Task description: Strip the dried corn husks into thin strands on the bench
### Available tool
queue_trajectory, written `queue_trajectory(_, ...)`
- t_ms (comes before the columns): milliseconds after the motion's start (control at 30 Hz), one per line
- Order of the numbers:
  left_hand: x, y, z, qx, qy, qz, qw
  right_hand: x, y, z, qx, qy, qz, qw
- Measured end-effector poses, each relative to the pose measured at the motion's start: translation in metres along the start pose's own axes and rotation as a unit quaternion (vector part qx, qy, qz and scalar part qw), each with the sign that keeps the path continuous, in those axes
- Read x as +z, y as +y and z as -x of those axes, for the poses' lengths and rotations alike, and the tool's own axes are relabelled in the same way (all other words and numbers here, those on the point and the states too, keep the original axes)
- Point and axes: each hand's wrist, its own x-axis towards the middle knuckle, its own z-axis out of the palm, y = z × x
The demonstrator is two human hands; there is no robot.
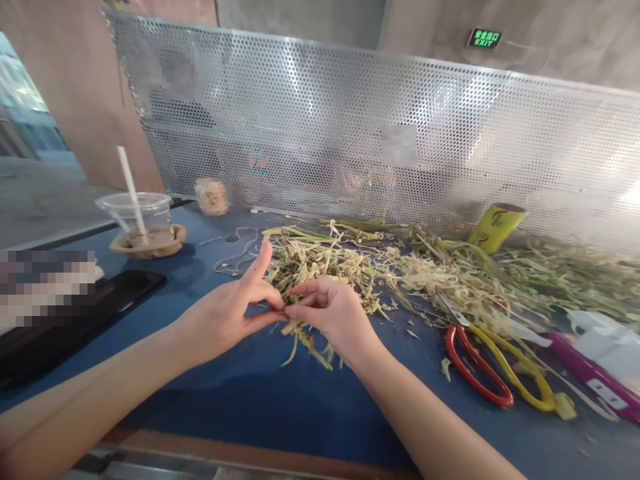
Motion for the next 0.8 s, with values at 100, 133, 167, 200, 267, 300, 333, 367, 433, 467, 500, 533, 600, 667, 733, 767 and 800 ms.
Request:
queue_trajectory(100, 0.002, -0.001, 0.002, -0.001, -0.002, 0.014, 1.000, 0.000, 0.000, 0.000, -0.001, -0.013, 0.015, 1.000)
queue_trajectory(133, 0.002, -0.002, 0.003, -0.004, -0.001, 0.024, 1.000, 0.000, 0.000, 0.000, 0.001, -0.017, 0.015, 1.000)
queue_trajectory(167, 0.002, -0.002, 0.003, -0.010, 0.001, 0.037, 0.999, 0.001, 0.000, 0.000, 0.004, -0.019, 0.014, 1.000)
queue_trajectory(200, 0.002, -0.001, 0.003, -0.019, 0.003, 0.053, 0.998, 0.001, -0.001, 0.001, 0.007, -0.020, 0.015, 1.000)
queue_trajectory(267, -0.001, 0.001, 0.003, -0.047, -0.008, 0.089, 0.995, 0.002, -0.001, 0.001, 0.007, -0.016, 0.019, 1.000)
queue_trajectory(300, -0.003, 0.002, 0.002, -0.067, -0.017, 0.107, 0.992, 0.002, -0.001, 0.001, 0.004, -0.016, 0.025, 1.000)
queue_trajectory(333, -0.005, 0.004, 0.001, -0.089, -0.026, 0.122, 0.988, 0.002, -0.001, 0.002, -0.003, -0.017, 0.031, 0.999)
queue_trajectory(367, -0.006, 0.005, 0.000, -0.111, -0.031, 0.135, 0.984, 0.002, 0.000, 0.002, -0.011, -0.019, 0.040, 0.999)
queue_trajectory(433, -0.009, 0.007, -0.002, -0.144, -0.034, 0.157, 0.976, 0.002, 0.001, 0.002, -0.027, -0.022, 0.062, 0.997)
queue_trajectory(467, -0.010, 0.008, -0.002, -0.153, -0.032, 0.165, 0.974, 0.002, 0.002, 0.002, -0.035, -0.023, 0.074, 0.996)
queue_trajectory(500, -0.010, 0.008, -0.002, -0.157, -0.030, 0.169, 0.972, 0.002, 0.003, 0.002, -0.041, -0.022, 0.085, 0.995)
queue_trajectory(533, -0.010, 0.008, -0.002, -0.158, -0.029, 0.170, 0.972, 0.002, 0.003, 0.002, -0.044, -0.021, 0.092, 0.995)
queue_trajectory(600, -0.010, 0.008, -0.002, -0.157, -0.022, 0.165, 0.973, 0.001, 0.004, 0.003, -0.038, -0.019, 0.087, 0.995)
queue_trajectory(667, -0.010, 0.008, -0.001, -0.155, -0.004, 0.164, 0.974, 0.001, 0.003, 0.003, -0.020, -0.017, 0.049, 0.998)
queue_trajectory(733, -0.009, 0.008, -0.001, -0.149, 0.024, 0.172, 0.974, 0.001, 0.003, 0.003, -0.007, -0.008, -0.009, 1.000)
queue_trajectory(767, -0.009, 0.009, -0.001, -0.147, 0.042, 0.176, 0.973, 0.002, 0.002, 0.003, -0.006, -0.002, -0.039, 0.999)
queue_trajectory(800, -0.008, 0.010, -0.001, -0.147, 0.060, 0.181, 0.971, 0.002, 0.002, 0.003, -0.008, 0.004, -0.065, 0.998)
